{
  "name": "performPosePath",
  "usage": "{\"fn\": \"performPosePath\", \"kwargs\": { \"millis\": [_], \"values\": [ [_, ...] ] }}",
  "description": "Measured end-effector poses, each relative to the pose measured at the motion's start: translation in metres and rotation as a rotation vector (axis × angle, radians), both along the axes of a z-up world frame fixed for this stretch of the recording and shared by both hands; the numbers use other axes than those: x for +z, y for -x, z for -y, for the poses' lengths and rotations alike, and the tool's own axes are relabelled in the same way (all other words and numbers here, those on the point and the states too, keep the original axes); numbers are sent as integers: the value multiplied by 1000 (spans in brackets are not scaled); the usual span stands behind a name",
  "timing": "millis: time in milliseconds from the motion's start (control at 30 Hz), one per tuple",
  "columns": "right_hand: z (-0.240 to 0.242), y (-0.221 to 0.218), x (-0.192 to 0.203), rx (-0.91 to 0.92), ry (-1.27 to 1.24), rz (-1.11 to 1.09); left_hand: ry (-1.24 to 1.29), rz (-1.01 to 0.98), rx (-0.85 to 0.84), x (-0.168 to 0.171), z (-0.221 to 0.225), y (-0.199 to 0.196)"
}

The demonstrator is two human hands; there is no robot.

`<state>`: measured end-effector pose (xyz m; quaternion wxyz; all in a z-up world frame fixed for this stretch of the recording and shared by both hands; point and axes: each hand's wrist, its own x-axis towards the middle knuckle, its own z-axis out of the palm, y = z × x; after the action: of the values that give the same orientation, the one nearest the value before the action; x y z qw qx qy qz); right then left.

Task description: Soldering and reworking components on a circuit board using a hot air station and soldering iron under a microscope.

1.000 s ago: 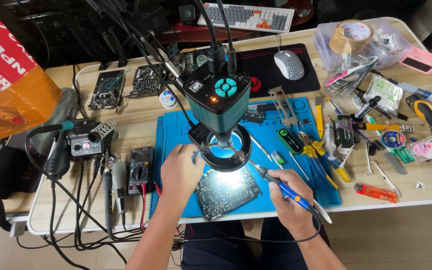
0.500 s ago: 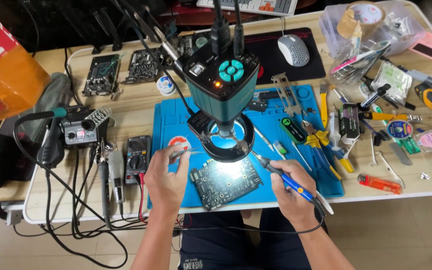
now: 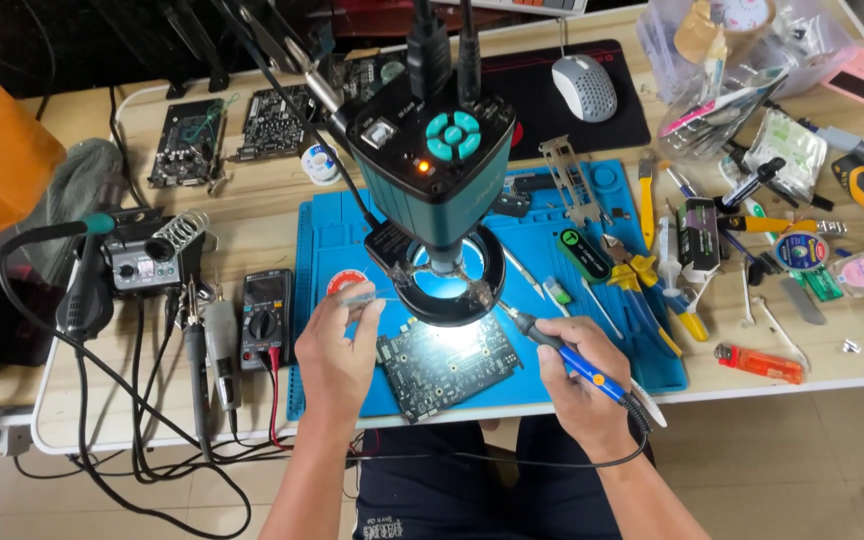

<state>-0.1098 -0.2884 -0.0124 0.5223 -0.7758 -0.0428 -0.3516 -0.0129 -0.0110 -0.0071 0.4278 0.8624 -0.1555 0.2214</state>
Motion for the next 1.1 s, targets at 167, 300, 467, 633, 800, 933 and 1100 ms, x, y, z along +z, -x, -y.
{"fn": "performPosePath", "kwargs": {
  "millis": [167,300,467,633,800,933,1100],
  "values": [
    [1,-3,-3,36,-24,-25,27,19,2,-9,0,2],
    [2,-5,-8,59,-40,-37,97,43,30,-15,8,6],
    [5,-7,-9,71,-83,-92,163,48,26,-8,17,9],
    [4,-4,-6,87,-87,-121,155,63,-23,-7,19,15],
    [-1,-2,-7,100,-109,-133,274,3,-53,-4,26,25],
    [3,-3,-12,110,-89,-110,295,-62,-76,-13,28,28],
    [5,-5,-13,125,-94,-92,250,-110,-66,-22,34,26]
  ]
}}
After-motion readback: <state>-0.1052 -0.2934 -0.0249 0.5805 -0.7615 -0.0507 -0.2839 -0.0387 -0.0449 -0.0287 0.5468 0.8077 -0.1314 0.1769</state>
